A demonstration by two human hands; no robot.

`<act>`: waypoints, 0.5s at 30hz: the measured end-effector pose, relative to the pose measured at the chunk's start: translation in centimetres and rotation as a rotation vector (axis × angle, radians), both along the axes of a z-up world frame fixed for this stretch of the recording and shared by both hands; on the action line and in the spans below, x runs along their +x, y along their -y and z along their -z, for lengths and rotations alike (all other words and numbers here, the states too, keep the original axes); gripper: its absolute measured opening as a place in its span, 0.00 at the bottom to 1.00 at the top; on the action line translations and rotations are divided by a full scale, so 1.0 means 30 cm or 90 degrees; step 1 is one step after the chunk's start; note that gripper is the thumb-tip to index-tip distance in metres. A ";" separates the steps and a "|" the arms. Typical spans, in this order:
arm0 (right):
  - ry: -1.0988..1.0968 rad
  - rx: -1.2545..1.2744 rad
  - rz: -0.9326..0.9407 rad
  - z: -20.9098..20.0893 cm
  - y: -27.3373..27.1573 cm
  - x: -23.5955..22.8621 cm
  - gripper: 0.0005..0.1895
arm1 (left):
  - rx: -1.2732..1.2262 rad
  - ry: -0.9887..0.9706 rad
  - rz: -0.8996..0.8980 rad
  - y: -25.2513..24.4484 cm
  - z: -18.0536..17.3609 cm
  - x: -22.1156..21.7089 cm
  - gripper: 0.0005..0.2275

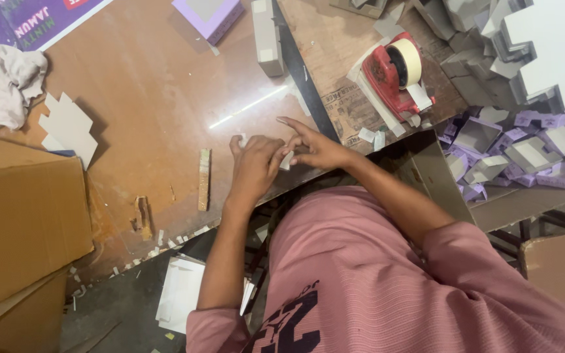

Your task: The person assembles small rectangular boxes by folding flat pieces and securing edges with adhesive tape. They repeatedly apply tape to the box edges and press them together to form the final shape.

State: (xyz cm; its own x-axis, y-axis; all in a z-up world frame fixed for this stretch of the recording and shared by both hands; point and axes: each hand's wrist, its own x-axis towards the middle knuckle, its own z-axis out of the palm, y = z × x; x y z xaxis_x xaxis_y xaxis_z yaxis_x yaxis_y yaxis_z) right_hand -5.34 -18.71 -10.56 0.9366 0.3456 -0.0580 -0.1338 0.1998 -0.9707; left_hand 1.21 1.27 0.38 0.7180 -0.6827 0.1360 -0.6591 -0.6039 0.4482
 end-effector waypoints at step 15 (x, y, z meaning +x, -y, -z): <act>-0.072 0.000 -0.123 -0.025 0.016 0.109 0.59 | -0.033 -0.146 0.005 -0.028 0.031 0.001 0.06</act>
State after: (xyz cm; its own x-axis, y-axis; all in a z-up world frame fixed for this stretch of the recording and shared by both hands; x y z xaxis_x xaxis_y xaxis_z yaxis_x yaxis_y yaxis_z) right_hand -2.06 -19.18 -9.80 0.8409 0.5173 -0.1592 -0.2778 0.1601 -0.9472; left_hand 1.24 2.12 -0.54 0.7292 -0.6843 0.0042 -0.5402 -0.5719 0.6173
